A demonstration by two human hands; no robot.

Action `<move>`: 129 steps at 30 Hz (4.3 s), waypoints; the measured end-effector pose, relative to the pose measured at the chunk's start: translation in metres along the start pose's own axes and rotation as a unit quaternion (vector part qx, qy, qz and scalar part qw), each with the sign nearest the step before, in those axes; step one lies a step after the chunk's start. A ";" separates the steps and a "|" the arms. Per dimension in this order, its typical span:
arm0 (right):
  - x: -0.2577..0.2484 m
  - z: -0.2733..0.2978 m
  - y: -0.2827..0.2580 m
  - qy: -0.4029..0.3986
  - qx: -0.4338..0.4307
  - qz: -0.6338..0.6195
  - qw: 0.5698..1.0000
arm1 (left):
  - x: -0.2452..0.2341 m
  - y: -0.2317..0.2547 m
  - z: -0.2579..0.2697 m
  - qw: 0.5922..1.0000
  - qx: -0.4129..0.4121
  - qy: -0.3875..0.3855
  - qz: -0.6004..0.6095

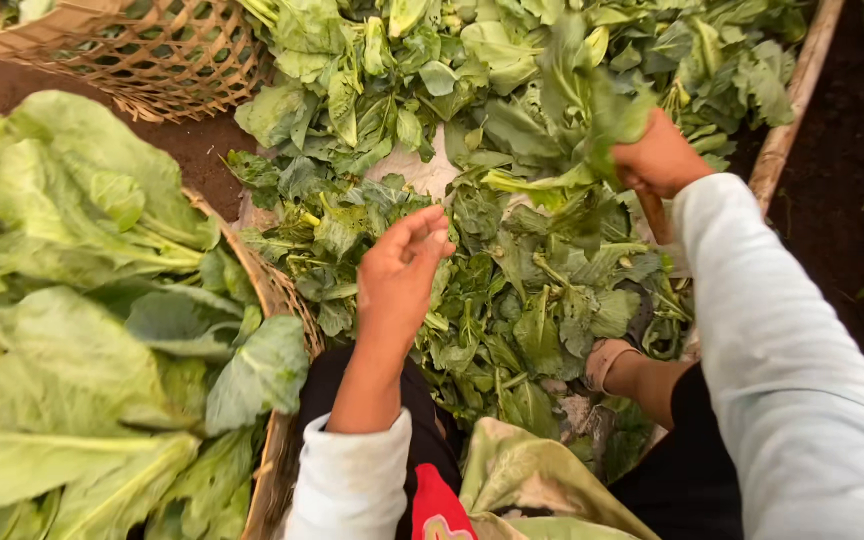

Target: The person sits on the ground and uses a curved knife to trim the stems and outer leaves of leafy green vegetables. They pick up each vegetable, cut the unwanted parts, and place the trimmed vegetable into a woven basket while discarding the waste onto a pile.

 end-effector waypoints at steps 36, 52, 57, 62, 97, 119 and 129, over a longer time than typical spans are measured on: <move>0.020 0.147 -0.128 -0.256 -0.163 -0.281 0.910 | 0.053 -0.031 0.044 0.970 -0.020 -0.243 -0.020; 0.007 0.127 -0.103 -0.005 0.111 -0.131 0.985 | 0.062 -0.089 -0.001 0.854 -0.176 -0.053 0.486; -0.008 0.149 -0.143 0.082 0.005 0.141 0.987 | 0.047 -0.089 -0.011 0.782 -0.190 0.017 0.593; 0.019 0.183 -0.173 0.029 -0.026 0.043 0.998 | 0.046 -0.080 -0.011 0.725 -0.129 -0.083 0.671; 0.073 0.150 -0.136 -0.026 -0.221 -0.080 0.972 | 0.043 -0.094 -0.017 0.848 -0.042 0.011 0.528; 0.088 0.176 -0.147 0.017 -0.235 0.282 0.930 | 0.013 -0.051 0.009 0.935 0.003 0.163 0.314; 0.093 0.158 -0.133 0.042 -0.225 0.235 0.945 | 0.021 -0.067 -0.002 0.936 0.133 0.157 0.287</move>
Point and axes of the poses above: each hand's wrist, its own z-axis away from the middle knuckle, its own x-axis out of the palm, y = z × x, the point moved 5 cm from there along -z, towards the middle knuckle, and after that the axes turned 13 degrees about z, right-handed, at the moved point
